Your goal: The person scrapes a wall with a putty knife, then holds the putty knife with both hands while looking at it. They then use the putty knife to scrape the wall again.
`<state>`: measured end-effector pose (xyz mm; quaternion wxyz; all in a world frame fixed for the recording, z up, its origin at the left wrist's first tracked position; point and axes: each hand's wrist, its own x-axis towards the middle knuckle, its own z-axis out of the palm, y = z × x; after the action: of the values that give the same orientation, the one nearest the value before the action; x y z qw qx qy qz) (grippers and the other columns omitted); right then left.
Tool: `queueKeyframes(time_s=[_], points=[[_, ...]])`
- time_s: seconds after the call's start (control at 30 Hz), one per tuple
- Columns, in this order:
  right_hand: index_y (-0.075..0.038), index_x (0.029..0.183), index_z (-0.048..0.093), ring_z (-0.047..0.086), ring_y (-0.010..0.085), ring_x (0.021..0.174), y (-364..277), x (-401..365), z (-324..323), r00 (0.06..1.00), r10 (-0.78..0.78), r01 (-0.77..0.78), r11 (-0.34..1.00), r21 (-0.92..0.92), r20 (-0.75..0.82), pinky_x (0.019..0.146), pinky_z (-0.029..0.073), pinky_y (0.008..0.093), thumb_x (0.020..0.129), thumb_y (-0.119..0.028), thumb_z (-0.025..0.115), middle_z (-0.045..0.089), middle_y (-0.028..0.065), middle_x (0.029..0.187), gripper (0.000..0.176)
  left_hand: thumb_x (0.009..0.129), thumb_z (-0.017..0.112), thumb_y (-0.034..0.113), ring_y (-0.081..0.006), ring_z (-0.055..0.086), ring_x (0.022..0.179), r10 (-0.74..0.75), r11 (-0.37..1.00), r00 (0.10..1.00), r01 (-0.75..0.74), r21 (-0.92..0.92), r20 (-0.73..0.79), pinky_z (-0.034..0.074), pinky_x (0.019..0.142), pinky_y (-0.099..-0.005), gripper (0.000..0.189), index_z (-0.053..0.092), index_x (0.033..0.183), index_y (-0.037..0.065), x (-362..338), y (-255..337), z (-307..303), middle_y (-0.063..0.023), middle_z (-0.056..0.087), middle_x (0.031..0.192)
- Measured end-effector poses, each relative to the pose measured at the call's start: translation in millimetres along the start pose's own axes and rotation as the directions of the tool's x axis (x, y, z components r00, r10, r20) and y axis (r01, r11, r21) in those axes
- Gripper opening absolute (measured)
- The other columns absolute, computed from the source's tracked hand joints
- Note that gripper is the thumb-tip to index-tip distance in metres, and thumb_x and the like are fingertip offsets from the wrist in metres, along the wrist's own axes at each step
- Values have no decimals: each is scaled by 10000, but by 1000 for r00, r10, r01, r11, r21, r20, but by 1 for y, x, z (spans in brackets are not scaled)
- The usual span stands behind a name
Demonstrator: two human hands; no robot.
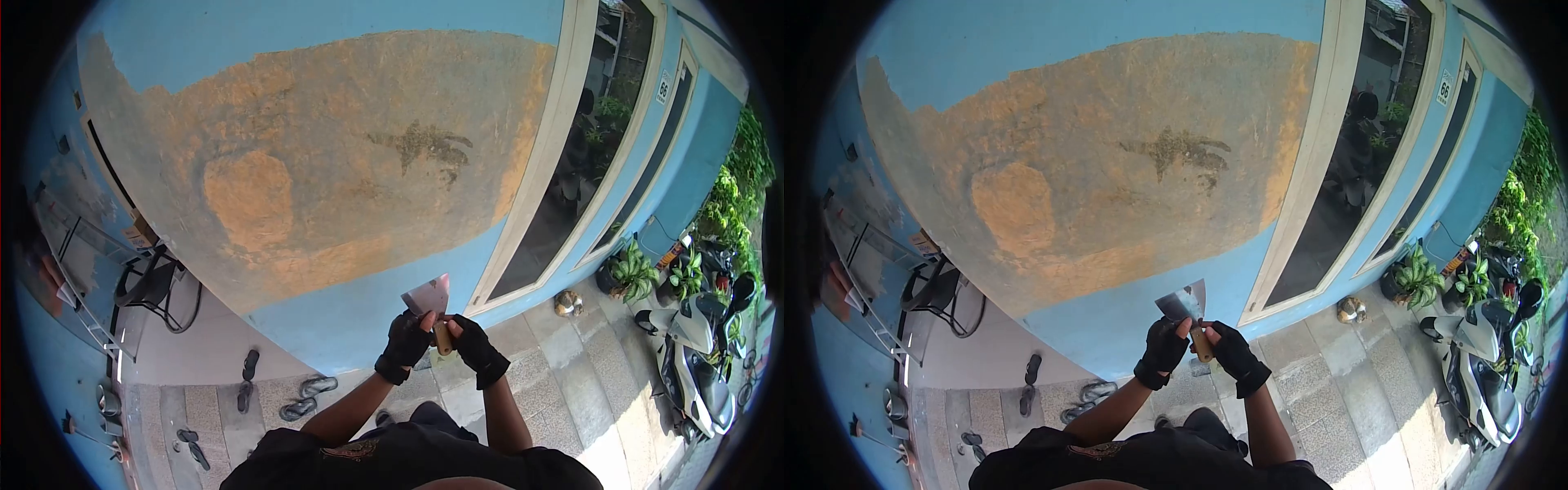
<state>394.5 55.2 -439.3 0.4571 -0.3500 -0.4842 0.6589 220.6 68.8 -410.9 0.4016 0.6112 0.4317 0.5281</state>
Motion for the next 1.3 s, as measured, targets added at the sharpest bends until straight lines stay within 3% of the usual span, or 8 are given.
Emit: queueKeyframes(time_s=[0.2,0.47,0.63,0.87,0.97,1.07,1.13,1.3], points=[[-50,1477,438,636,149,963,33,7,-8,996,87,-88,988,128,11,782,520,277,1030,-606,374,637,65,1113,717,1016,542,234,-169,705,894,-66,996,998,66,56,-13,540,799,-301,307,725,1070,-6,-1,-38,-8,-93,757,997],[-180,1620,93,429,329,1375,1,60,-43,995,-27,17,994,109,94,994,466,464,903,-820,329,267,110,1624,989,1001,577,236,-176,705,877,-46,957,989,4,-292,-137,536,772,-313,292,723,1070,-8,33,-19,15,-111,754,981],[-26,1350,517,589,146,1042,-50,63,-72,986,34,-32,999,-19,166,904,497,322,1038,-384,526,607,51,1168,475,988,578,234,-174,659,950,67,982,982,-96,-163,-176,516,840,-308,308,667,1155,-10,61,-6,59,-89,709,1060],[-12,1183,602,595,136,856,-137,50,-106,965,-46,150,903,-402,257,772,495,292,996,-275,610,656,27,928,322,979,566,187,-183,683,810,131,953,973,-175,-245,-188,542,729,-325,268,663,1145,0,97,38,119,-59,708,896],[-31,1185,580,599,126,784,-146,57,-134,949,-106,192,941,-278,297,724,489,284,1006,-253,586,656,34,858,285,972,571,191,-195,687,880,-100,956,994,109,-273,45,546,760,-343,295,637,1201,17,111,59,121,-67,696,928],[-33,1285,531,642,166,749,-190,53,-144,920,-198,232,971,-61,337,674,519,302,1015,-211,544,640,78,865,323,931,642,161,-235,680,969,111,988,978,-129,91,176,546,797,-364,321,629,1228,39,143,87,120,-112,683,1039],[-26,1327,502,657,182,720,-211,53,-155,926,-262,268,963,16,271,641,528,303,1018,-207,536,638,98,875,360,868,723,123,-288,676,1010,661,658,733,-669,346,160,551,796,-376,407,615,1253,52,164,109,119,-154,654,1164],[-9,1206,499,639,178,591,-286,59,-171,870,-490,492,858,-145,52,507,492,280,1038,-230,510,640,114,852,278,824,732,157,-320,632,1112,799,284,452,-865,413,397,504,952,-438,373,638,1180,92,233,191,116,-137,622,1276]])
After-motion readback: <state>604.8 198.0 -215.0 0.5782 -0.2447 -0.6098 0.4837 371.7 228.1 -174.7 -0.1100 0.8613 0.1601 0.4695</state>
